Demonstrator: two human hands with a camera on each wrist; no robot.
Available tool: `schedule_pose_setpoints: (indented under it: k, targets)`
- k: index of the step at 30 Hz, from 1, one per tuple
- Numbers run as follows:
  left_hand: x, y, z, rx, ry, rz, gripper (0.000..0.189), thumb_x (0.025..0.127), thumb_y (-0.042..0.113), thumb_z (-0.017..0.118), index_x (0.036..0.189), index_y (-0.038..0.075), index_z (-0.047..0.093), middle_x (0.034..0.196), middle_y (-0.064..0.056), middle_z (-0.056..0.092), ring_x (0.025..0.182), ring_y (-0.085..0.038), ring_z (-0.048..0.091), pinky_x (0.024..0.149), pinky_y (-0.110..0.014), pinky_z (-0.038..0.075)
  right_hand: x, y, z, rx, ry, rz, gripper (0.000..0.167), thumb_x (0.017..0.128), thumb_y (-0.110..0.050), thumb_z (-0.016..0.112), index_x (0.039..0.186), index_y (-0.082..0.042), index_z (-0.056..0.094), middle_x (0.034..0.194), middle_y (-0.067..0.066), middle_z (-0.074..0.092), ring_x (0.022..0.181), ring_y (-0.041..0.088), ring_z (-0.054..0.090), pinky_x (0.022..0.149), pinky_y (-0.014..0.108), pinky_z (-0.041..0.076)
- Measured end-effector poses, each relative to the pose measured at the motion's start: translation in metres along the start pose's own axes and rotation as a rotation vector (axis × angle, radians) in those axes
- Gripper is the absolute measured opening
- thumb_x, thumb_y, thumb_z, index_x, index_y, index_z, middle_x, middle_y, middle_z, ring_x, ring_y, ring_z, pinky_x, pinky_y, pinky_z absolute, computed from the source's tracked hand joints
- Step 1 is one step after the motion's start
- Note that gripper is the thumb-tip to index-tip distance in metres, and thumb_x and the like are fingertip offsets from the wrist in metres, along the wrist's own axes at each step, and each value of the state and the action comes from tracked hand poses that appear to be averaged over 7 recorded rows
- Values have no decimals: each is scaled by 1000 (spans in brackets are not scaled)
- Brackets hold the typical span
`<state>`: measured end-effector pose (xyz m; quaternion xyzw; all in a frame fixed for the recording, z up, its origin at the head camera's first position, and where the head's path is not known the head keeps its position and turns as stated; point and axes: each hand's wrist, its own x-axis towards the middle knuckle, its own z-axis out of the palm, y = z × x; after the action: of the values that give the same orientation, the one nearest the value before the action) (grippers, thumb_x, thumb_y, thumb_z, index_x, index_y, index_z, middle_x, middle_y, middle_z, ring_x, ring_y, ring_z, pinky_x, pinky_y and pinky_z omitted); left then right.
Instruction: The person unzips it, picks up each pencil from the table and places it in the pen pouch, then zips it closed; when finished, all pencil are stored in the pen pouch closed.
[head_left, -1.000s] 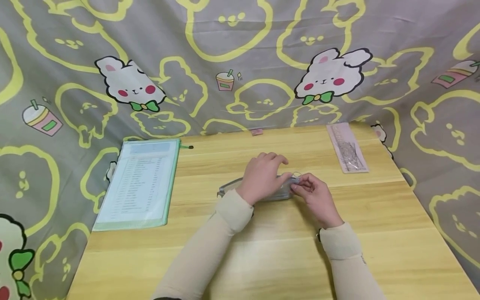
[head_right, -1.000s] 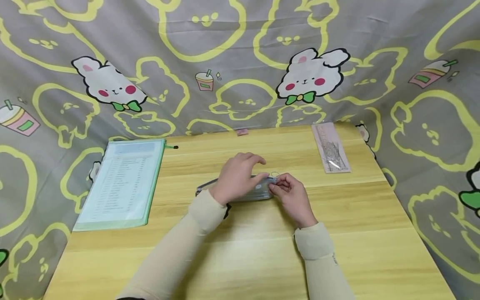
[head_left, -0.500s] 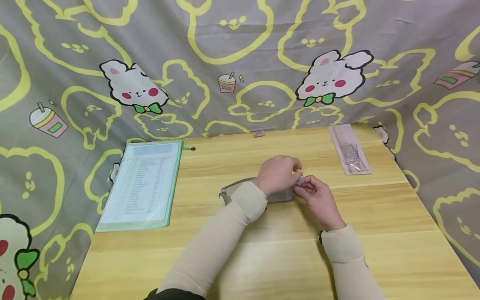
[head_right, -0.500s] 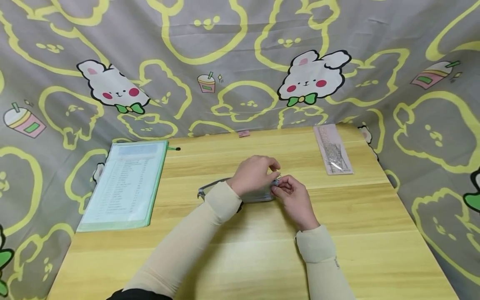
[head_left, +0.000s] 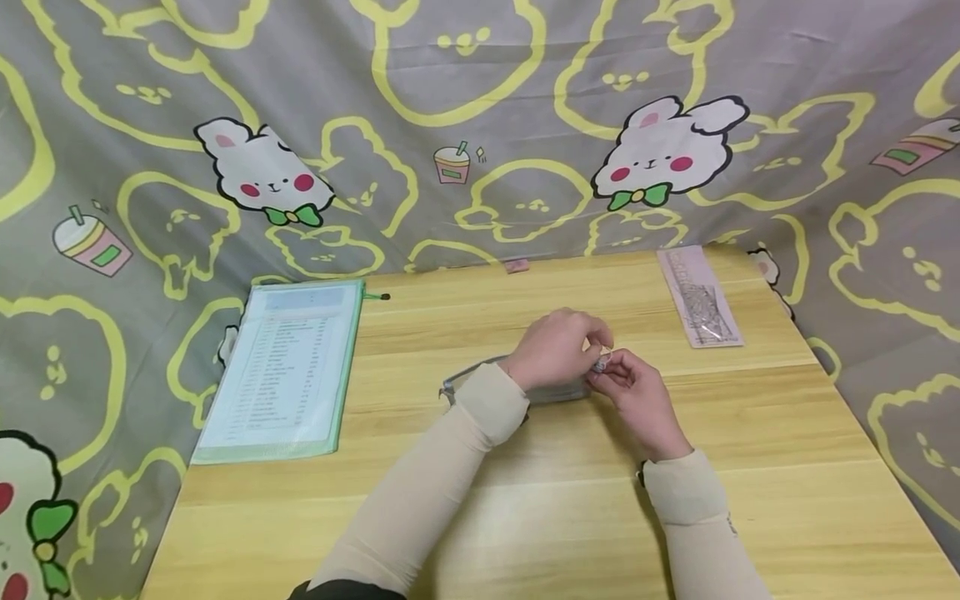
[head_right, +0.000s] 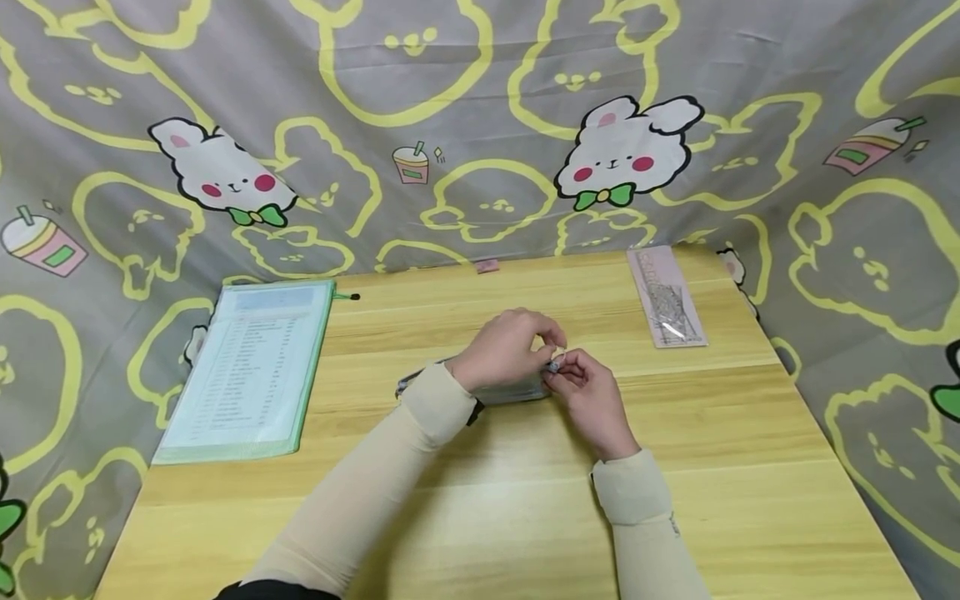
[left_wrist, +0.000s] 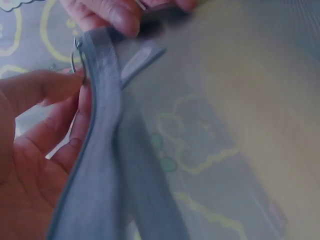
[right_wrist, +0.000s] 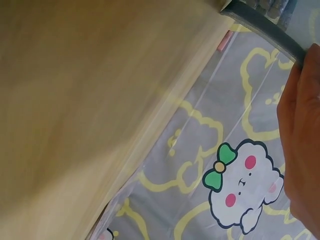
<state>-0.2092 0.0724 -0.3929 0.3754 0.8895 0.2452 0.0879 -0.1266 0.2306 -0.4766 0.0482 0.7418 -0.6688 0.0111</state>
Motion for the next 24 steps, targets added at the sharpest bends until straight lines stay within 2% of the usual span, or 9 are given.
schedule_pose_setpoints:
  k: [6, 10, 16, 20, 24]
  targets:
    - [-6, -6, -7, 15, 5, 82, 13, 101, 14, 67, 96, 22, 75, 107, 8, 72, 104, -14, 64, 87, -30, 52, 1, 0, 1, 2, 3, 19, 18, 101, -1, 67, 113, 10, 58, 104, 1, 73, 99, 4, 72, 91, 23, 61]
    - [-10, -9, -11, 69, 12, 149, 11, 101, 16, 70, 99, 24, 77, 110, 9, 73, 102, -14, 65, 85, -30, 53, 1, 0, 0, 6, -2, 25, 19, 102, -2, 66, 115, 10, 58, 107, 7, 73, 99, 7, 73, 92, 27, 61]
    - [-16, -10, -14, 217, 60, 236, 7, 102, 25, 72, 102, 25, 79, 107, 11, 76, 94, -11, 66, 79, -29, 54, 0, -3, 1, 0, -7, 32, 20, 103, -3, 65, 116, 10, 57, 109, 11, 72, 101, 10, 75, 94, 30, 62]
    - [-27, -14, -16, 296, 53, 233, 5, 100, 28, 74, 101, 27, 79, 104, 12, 75, 97, -12, 68, 81, -33, 54, -2, -3, 3, -21, -5, 37, 19, 103, -3, 66, 117, 9, 58, 109, 12, 73, 100, 11, 75, 93, 28, 62]
    - [-40, -22, -16, 305, 34, 197, 4, 100, 29, 73, 102, 28, 77, 104, 14, 73, 103, -11, 66, 83, -34, 50, -3, -4, 6, -36, -3, 23, 17, 103, -1, 65, 116, 9, 59, 107, 9, 73, 97, 8, 74, 90, 25, 62]
